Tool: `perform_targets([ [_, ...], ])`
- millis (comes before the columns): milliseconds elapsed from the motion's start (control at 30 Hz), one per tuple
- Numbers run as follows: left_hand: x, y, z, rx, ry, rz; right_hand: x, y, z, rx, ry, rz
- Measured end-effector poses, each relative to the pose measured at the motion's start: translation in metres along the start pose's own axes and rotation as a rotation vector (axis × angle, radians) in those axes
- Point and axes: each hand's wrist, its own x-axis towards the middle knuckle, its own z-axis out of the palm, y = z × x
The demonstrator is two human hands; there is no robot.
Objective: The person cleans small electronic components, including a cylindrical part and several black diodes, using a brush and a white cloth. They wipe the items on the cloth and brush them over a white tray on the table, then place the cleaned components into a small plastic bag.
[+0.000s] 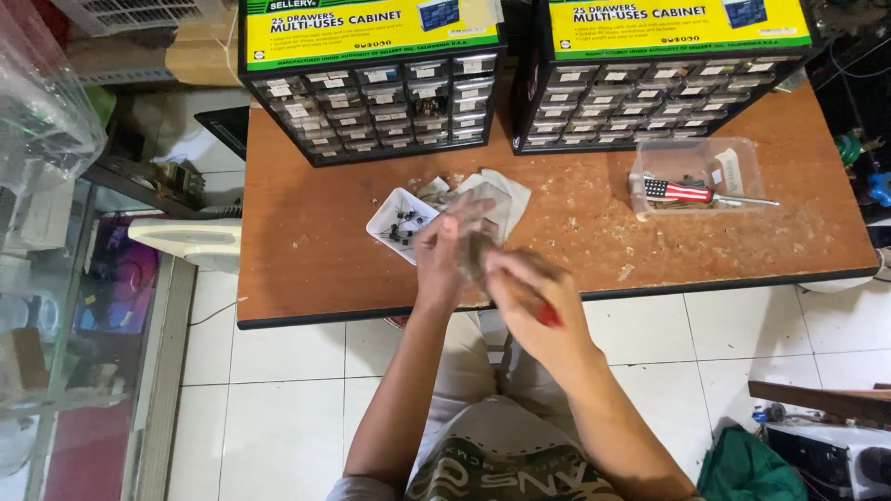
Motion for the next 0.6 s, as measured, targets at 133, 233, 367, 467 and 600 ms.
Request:
perform_targets([
  [133, 0.008, -0.082, -0.047, 0.049, 0.048, -0.051, 0.003, 0.020, 0.007, -0.001, 0.083, -0.136],
  [233, 0.015, -0.016, -0.006, -0.051, 0.032, -0.022, 0.003, 0.008, -0.004, 0.176, -0.175, 0.038],
  [367, 0.016, -0.003, 0.006, -0.151, 0.058, -0.152, 0.008, 0.026, 0.003, 0.078, 0.147, -0.033],
  [467, 0.025, -0.019, 0.003, -0.313, -0.066, -0.167, 0.002, 0.045, 0.012, -0.305, -0.095, -0.185],
  [600, 0.024, -0.005, 0.013, -0.283, 0.003, -0.178, 0.003, 0.036, 0.016, 0.219, -0.047, 0.062],
])
